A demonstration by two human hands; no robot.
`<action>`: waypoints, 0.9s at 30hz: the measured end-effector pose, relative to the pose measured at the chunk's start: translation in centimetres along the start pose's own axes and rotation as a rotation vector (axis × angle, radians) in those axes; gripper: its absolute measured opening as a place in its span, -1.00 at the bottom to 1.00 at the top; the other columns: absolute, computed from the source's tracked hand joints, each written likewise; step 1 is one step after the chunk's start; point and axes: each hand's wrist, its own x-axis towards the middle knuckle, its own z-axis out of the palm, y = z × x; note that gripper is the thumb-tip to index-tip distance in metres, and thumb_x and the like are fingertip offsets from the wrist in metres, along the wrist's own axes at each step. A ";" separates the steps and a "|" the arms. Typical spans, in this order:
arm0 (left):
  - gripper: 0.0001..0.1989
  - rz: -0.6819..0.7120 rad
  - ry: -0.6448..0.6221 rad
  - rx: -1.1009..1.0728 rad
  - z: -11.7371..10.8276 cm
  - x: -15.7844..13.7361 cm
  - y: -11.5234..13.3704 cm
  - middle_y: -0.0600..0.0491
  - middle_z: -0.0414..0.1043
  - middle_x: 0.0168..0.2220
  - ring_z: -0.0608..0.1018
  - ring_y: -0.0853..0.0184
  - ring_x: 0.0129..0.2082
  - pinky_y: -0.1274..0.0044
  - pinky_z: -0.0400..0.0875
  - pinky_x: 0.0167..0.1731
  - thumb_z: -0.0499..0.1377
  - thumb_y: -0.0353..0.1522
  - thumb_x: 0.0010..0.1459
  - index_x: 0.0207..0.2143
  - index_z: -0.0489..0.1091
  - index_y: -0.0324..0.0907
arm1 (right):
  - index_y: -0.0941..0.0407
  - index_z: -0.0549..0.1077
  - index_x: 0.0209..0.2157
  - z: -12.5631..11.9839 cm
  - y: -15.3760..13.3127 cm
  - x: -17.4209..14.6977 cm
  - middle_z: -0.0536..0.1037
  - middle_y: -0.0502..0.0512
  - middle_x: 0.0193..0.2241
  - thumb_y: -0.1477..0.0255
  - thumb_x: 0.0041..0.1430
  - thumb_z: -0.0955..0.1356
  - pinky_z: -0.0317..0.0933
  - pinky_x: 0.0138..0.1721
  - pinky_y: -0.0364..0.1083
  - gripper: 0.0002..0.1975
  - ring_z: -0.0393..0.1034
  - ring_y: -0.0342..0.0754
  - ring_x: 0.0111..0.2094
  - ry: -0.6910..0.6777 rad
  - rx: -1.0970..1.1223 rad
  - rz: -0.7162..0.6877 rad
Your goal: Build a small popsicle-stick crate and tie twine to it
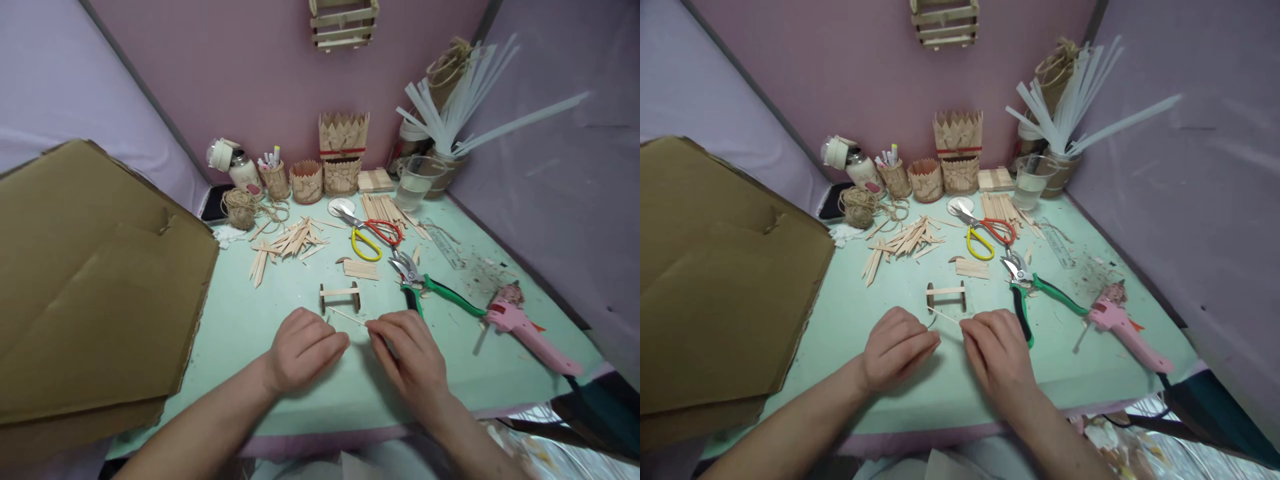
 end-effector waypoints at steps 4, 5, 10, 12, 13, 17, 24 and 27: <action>-0.84 -0.019 -0.004 0.003 0.3 0.0 0.1 0.05 0.52 -0.43 0.44 0.36 -0.44 0.49 0.30 -0.42 0.19 -0.49 0.18 -0.16 0.40 -0.22 | 0.06 0.44 -0.16 0.3 0.3 -0.2 0.49 0.10 -0.32 0.58 0.25 0.30 0.28 -0.25 -0.01 -0.81 0.35 -0.02 -0.26 -0.005 0.037 0.093; -0.84 -0.048 0.011 0.012 0.3 0.1 0.0 0.05 0.52 -0.42 0.45 0.36 -0.43 0.49 0.32 -0.41 0.19 -0.48 0.18 -0.16 0.41 -0.20 | 0.06 0.44 -0.17 0.3 0.5 -0.2 0.49 0.10 -0.32 0.58 0.26 0.29 0.28 -0.24 -0.01 -0.82 0.35 -0.02 -0.25 -0.020 0.048 0.117; -0.93 -0.320 0.071 -0.042 0.2 0.3 -0.7 -0.01 0.50 -0.39 0.48 0.33 -0.37 0.48 0.39 -0.36 0.22 -0.42 0.20 -0.23 0.44 -0.18 | 0.07 0.43 -0.22 0.1 0.6 -0.3 0.47 0.08 -0.33 0.58 0.30 0.25 0.27 -0.24 -0.05 -0.83 0.34 -0.04 -0.23 -0.032 0.098 0.172; -0.96 -0.357 0.050 -0.096 0.3 0.3 -0.9 -0.01 0.50 -0.40 0.49 0.33 -0.37 0.49 0.41 -0.36 0.21 -0.40 0.21 -0.27 0.44 -0.18 | 0.07 0.42 -0.22 -0.1 0.5 -0.4 0.47 0.07 -0.32 0.58 0.30 0.25 0.27 -0.23 -0.06 -0.84 0.35 -0.05 -0.23 -0.022 0.120 0.192; -0.95 -0.346 0.035 -0.122 0.4 0.3 -0.9 0.00 0.50 -0.40 0.50 0.33 -0.38 0.49 0.42 -0.36 0.21 -0.39 0.21 -0.27 0.44 -0.19 | 0.07 0.42 -0.22 -0.2 0.5 -0.4 0.47 0.07 -0.32 0.58 0.30 0.25 0.27 -0.23 -0.07 -0.84 0.36 -0.05 -0.22 -0.018 0.131 0.198; -0.92 -0.218 -0.007 -0.150 0.5 0.1 -0.9 0.01 0.52 -0.41 0.51 0.36 -0.41 0.51 0.43 -0.38 0.20 -0.41 0.22 -0.21 0.42 -0.19 | 0.06 0.42 -0.24 -0.5 0.5 -0.3 0.47 0.05 -0.33 0.57 0.31 0.26 0.27 -0.23 -0.09 -0.85 0.37 -0.07 -0.23 -0.004 0.152 0.220; -0.81 -0.164 -0.005 0.086 0.7 -0.1 -0.3 -0.02 0.55 -0.27 0.53 0.29 -0.25 0.43 0.41 -0.24 0.21 -0.44 0.20 -0.11 0.42 -0.14 | 0.07 0.41 -0.26 -0.4 0.3 -0.2 0.49 0.06 -0.34 0.52 0.31 0.26 0.28 -0.24 -0.06 -0.88 0.39 -0.04 -0.25 -0.054 0.111 0.259; -0.80 -0.121 -0.048 0.174 1.2 -0.2 0.5 -0.01 0.57 -0.25 0.52 0.27 -0.21 0.43 0.38 -0.22 0.19 -0.45 0.22 -0.08 0.42 -0.17 | 0.07 0.41 -0.26 -0.2 -0.3 -0.1 0.49 0.07 -0.35 0.52 0.31 0.26 0.29 -0.25 -0.06 -0.88 0.39 -0.04 -0.27 -0.100 0.119 0.237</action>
